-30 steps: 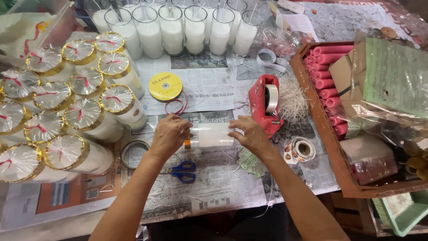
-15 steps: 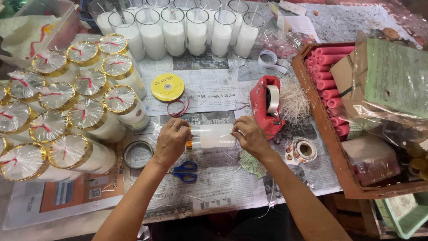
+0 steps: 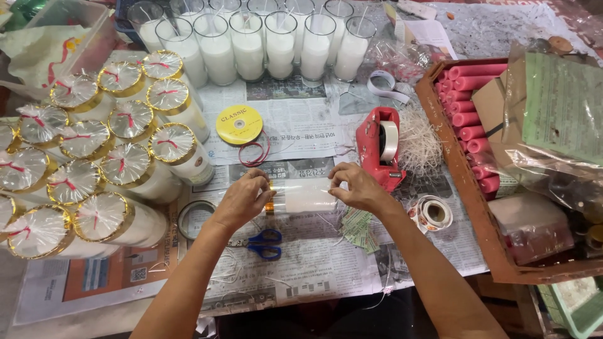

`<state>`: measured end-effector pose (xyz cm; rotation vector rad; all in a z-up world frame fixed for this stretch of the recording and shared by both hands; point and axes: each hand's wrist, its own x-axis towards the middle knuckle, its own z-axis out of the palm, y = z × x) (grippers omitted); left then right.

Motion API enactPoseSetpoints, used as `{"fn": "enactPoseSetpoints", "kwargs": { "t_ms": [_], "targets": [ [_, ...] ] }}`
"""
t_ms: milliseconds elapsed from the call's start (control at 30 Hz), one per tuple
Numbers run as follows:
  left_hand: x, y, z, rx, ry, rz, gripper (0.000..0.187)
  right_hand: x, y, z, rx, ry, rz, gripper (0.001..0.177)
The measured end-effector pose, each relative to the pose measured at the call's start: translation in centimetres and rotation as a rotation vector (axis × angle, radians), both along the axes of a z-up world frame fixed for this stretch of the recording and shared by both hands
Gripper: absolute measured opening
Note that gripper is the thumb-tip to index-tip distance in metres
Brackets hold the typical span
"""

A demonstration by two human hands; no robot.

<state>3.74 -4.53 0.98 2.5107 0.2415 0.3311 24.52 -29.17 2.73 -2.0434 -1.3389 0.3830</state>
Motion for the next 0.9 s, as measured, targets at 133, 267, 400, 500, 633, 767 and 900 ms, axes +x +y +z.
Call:
{"fn": "enactPoseSetpoints", "kwargs": {
  "t_ms": [133, 267, 400, 500, 633, 767, 900],
  "targets": [
    [0.1, 0.3, 0.1, -0.046, -0.011, -0.011, 0.012, -0.5, -0.1, 0.8, -0.034, 0.025, -0.026, 0.012],
    [0.0, 0.6, 0.2, -0.091, -0.038, -0.031, 0.016, -0.2, -0.3, -0.3, 0.013, -0.001, -0.037, 0.012],
    [0.2, 0.6, 0.6, -0.117, -0.051, -0.027, 0.02, 0.1, -0.3, -1.3, 0.069, 0.022, -0.067, 0.012],
    [0.4, 0.8, -0.2, -0.102, -0.062, -0.01, 0.026, 0.8, -0.3, -3.2, 0.117, 0.029, -0.084, 0.012],
    [0.9, 1.0, -1.7, -0.083, -0.12, 0.002, 0.027, 0.3, -0.6, -2.5, 0.142, 0.106, -0.095, 0.013],
    [1.3, 1.0, -2.7, -0.05, -0.16, 0.047, 0.02, 0.6, -1.2, -3.9, 0.159, 0.189, -0.156, 0.015],
    [1.0, -0.6, 0.0, -0.089, -0.138, 0.02, 0.037, -0.1, -1.9, -4.1, 0.203, 0.428, -0.238, 0.015]
  ]
}}
